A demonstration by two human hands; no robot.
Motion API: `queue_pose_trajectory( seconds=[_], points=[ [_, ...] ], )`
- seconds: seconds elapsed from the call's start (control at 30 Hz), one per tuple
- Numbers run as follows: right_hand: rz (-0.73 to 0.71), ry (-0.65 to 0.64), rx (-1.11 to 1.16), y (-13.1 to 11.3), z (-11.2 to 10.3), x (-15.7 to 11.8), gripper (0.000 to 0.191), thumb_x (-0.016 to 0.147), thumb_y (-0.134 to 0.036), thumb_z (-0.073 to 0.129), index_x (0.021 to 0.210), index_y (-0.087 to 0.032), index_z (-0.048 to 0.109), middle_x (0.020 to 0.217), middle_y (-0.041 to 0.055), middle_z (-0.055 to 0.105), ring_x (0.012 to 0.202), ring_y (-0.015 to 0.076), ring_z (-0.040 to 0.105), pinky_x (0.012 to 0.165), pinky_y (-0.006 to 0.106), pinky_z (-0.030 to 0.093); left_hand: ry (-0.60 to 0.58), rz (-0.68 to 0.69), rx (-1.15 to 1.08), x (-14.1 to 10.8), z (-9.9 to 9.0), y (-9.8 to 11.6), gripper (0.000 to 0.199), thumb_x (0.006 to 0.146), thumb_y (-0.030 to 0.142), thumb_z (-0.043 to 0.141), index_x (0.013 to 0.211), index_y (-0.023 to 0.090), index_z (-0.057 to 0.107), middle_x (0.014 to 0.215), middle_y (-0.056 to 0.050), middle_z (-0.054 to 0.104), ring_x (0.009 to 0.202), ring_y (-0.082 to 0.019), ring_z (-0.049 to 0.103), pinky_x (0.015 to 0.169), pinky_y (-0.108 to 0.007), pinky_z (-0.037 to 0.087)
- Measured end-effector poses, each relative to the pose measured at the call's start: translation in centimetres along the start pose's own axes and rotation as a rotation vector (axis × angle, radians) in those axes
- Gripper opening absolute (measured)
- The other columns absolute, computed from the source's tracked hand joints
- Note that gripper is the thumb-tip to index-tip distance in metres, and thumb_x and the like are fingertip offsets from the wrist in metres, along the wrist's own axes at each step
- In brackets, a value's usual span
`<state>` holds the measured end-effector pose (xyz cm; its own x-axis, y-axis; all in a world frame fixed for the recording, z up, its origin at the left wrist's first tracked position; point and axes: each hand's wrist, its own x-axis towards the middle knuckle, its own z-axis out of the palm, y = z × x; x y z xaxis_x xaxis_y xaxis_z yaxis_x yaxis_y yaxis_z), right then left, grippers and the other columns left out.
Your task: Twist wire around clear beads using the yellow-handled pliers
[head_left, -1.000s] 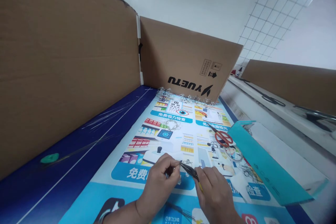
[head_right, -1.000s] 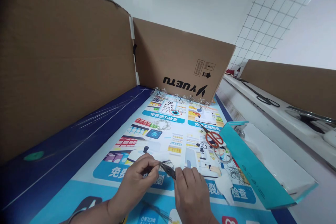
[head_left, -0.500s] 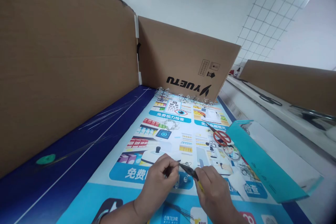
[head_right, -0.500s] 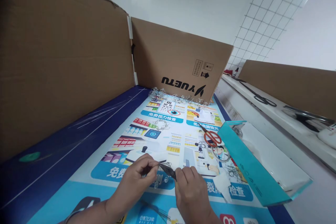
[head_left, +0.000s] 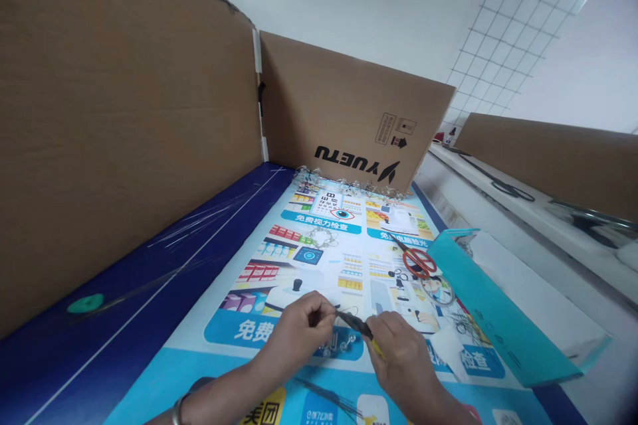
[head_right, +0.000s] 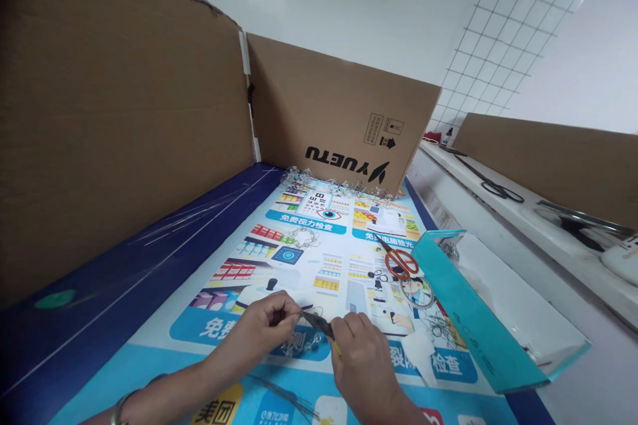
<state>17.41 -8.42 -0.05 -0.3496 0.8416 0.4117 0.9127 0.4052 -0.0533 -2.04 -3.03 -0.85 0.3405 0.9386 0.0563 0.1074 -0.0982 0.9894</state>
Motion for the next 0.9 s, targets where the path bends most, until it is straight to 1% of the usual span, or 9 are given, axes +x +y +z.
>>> queue_pose_trajectory(
  seconds=[0.13,0.2,0.3,0.37,0.5,0.6,0.7,0.77,0.9],
  points=[
    [0.039,-0.109,-0.044,1.0,-0.4,2.3,0.014,0.083,-0.023,0.049,0.094,-0.021,0.057,0.083,0.0039,0.057,0.078,0.0181,0.053,0.063,0.027,0.039,-0.091,-0.140,-0.072,2.4,-0.7,-0.2,0.012,0.074,0.025,0.051,0.065,0.017,0.049,0.050,0.004,0.052,0.045,-0.009,0.047,0.045,-0.020,0.036],
    [0.066,-0.181,-0.060,1.7,-0.4,3.8,0.014,0.082,-0.025,0.053,0.095,-0.022,0.058,0.085,0.0032,0.058,0.080,0.0176,0.054,0.063,0.025,0.039,-0.113,-0.212,-0.048,3.9,-1.3,-0.5,0.014,0.074,0.030,0.051,0.068,0.017,0.052,0.049,0.003,0.054,0.041,-0.009,0.046,0.043,-0.019,0.036],
    [0.090,-0.252,-0.058,3.0,0.0,5.7,0.014,0.081,-0.026,0.055,0.094,-0.023,0.059,0.087,0.0029,0.059,0.083,0.0173,0.055,0.066,0.025,0.040,-0.114,-0.244,0.041,6.1,-2.3,-1.2,0.015,0.072,0.032,0.054,0.075,0.017,0.055,0.052,0.003,0.056,0.038,-0.009,0.045,0.037,-0.018,0.034],
    [0.110,-0.276,-0.053,3.9,0.6,6.5,0.014,0.080,-0.026,0.055,0.094,-0.023,0.059,0.088,0.0031,0.059,0.084,0.0179,0.054,0.067,0.026,0.040,-0.087,-0.218,0.095,7.3,-2.8,-1.6,0.016,0.070,0.031,0.056,0.078,0.017,0.058,0.054,0.003,0.057,0.040,-0.010,0.047,0.036,-0.018,0.032],
    [0.128,-0.299,-0.019,5.7,2.3,7.7,0.016,0.080,-0.025,0.054,0.096,-0.023,0.058,0.091,0.0032,0.059,0.087,0.0190,0.053,0.070,0.028,0.040,-0.050,-0.047,0.266,8.9,-3.7,-2.3,0.015,0.073,0.028,0.054,0.079,0.017,0.062,0.064,0.001,0.060,0.049,-0.012,0.054,0.045,-0.019,0.038],
    [0.111,-0.306,0.006,6.4,3.4,8.4,0.016,0.081,-0.025,0.053,0.096,-0.023,0.058,0.090,0.0036,0.059,0.088,0.0189,0.053,0.073,0.028,0.039,-0.107,-0.069,0.252,9.6,-4.2,-2.5,0.021,0.080,0.031,0.046,0.089,0.018,0.061,0.068,0.001,0.059,0.049,-0.012,0.057,0.048,-0.020,0.041],
    [0.036,-0.298,-0.024,6.5,3.9,9.0,0.014,0.081,-0.022,0.052,0.093,-0.022,0.058,0.086,0.0039,0.058,0.084,0.0188,0.052,0.070,0.028,0.038,-0.125,-0.115,0.233,9.9,-4.5,-2.4,0.019,0.083,0.030,0.043,0.087,0.019,0.058,0.062,0.004,0.054,0.049,-0.012,0.058,0.048,-0.020,0.040],
    [-0.020,-0.282,-0.098,6.2,4.1,9.5,0.013,0.078,-0.017,0.052,0.089,-0.021,0.059,0.081,0.0046,0.057,0.079,0.0195,0.051,0.066,0.029,0.036,-0.115,-0.101,0.292,10.1,-4.6,-2.5,0.018,0.083,0.029,0.043,0.083,0.020,0.058,0.060,0.004,0.054,0.049,-0.012,0.057,0.049,-0.020,0.039],
    [-0.087,-0.258,-0.220,5.6,4.2,10.3,0.016,0.072,-0.009,0.052,0.083,-0.020,0.058,0.075,0.0060,0.056,0.071,0.0208,0.049,0.060,0.031,0.032,-0.068,0.058,0.512,10.3,-4.6,-2.7,0.018,0.084,0.024,0.043,0.084,0.023,0.061,0.075,0.000,0.063,0.070,-0.016,0.059,0.063,-0.024,0.042]
  ],
)
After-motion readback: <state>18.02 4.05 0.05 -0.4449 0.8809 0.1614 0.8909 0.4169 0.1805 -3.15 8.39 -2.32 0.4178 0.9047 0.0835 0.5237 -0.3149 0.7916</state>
